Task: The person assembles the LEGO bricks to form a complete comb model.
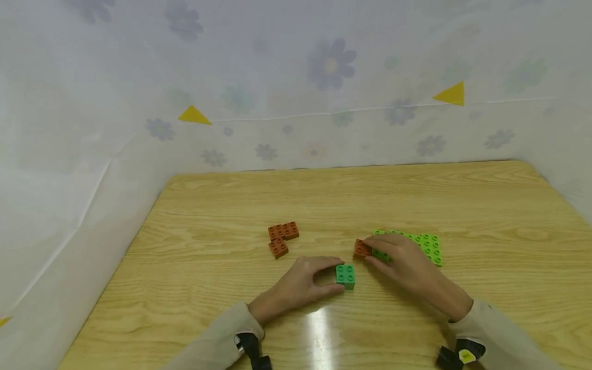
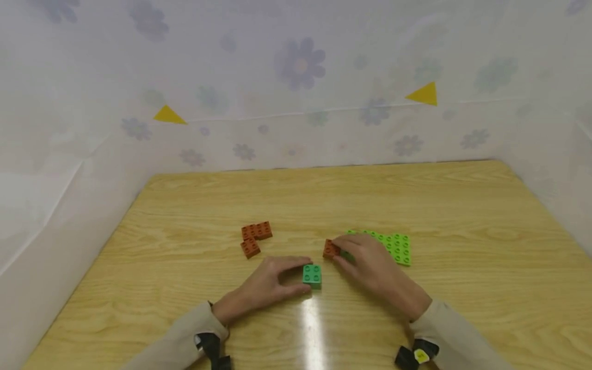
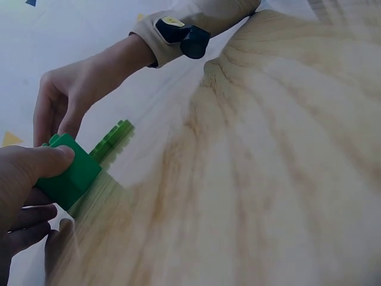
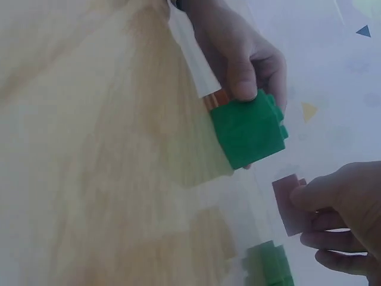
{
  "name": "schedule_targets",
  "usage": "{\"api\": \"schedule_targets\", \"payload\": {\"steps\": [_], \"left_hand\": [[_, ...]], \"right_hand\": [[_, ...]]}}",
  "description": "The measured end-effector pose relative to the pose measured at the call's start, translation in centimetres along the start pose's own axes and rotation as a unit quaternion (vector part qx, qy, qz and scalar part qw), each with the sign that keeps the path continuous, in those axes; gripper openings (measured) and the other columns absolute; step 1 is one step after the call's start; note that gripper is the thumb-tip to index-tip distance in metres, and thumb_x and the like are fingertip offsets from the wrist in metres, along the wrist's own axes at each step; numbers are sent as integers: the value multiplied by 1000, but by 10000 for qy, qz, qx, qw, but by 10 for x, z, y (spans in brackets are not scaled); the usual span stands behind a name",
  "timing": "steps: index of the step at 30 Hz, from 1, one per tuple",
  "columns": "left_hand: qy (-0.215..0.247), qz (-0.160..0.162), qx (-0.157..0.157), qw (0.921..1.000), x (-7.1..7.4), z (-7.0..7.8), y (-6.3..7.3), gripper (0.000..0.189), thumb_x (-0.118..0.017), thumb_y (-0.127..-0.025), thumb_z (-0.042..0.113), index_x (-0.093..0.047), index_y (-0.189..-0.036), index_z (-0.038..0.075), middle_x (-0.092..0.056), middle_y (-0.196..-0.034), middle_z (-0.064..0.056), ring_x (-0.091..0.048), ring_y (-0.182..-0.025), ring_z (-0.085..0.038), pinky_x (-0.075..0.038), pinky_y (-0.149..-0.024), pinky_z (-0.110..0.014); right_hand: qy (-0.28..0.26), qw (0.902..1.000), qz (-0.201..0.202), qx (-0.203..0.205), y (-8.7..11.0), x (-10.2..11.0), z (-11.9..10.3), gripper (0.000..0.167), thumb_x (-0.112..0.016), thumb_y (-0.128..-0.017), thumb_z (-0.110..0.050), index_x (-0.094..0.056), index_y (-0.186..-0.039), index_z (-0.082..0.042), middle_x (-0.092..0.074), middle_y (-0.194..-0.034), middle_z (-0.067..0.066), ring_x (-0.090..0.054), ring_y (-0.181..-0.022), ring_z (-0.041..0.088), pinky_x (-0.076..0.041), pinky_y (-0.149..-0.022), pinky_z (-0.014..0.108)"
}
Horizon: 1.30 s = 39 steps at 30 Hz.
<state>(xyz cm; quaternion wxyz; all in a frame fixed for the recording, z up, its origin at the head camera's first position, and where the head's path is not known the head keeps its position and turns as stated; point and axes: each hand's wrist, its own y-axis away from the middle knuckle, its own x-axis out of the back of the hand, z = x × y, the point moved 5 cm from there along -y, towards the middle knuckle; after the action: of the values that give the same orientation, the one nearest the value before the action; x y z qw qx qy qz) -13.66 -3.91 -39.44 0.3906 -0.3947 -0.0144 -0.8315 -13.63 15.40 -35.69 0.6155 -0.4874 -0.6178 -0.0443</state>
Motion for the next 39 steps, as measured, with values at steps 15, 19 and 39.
{"api": "schedule_targets", "payload": {"steps": [15, 19, 39], "left_hand": [[-123, 173, -96, 9997, 2, 1, -1, 49, -77, -84, 22, -62, -126, 2, -67, -120, -9, -62, -112, -18, -47, -99, -25], [-78, 212, -107, 9997, 0, 0, -2, 50, -78, -83, 22, -62, -126, 1, -67, -119, -10, -62, -111, -18, -48, -98, -25], [-33, 356, -179, 9992, 5, 7, 2, 55, -80, -81, 22, -60, -128, 2, -64, -126, -9, -59, -117, -15, -44, -102, -23]], "right_hand": [[-1740, 9834, 492, 158, 11, 10, -27, 42, -83, -69, 0, -71, -110, -3, -72, -105, 8, -69, -93, 21, -50, -89, 14], [-1919, 9806, 394, 92, 14, 5, -29, 43, -83, -67, 3, -71, -108, -2, -72, -105, 10, -69, -96, 22, -49, -90, 14], [-1351, 9830, 838, 917, 4, 6, -50, 38, -53, -98, -35, -73, -88, -4, -71, -100, 12, -70, -85, 26, -56, -79, 20]]}}
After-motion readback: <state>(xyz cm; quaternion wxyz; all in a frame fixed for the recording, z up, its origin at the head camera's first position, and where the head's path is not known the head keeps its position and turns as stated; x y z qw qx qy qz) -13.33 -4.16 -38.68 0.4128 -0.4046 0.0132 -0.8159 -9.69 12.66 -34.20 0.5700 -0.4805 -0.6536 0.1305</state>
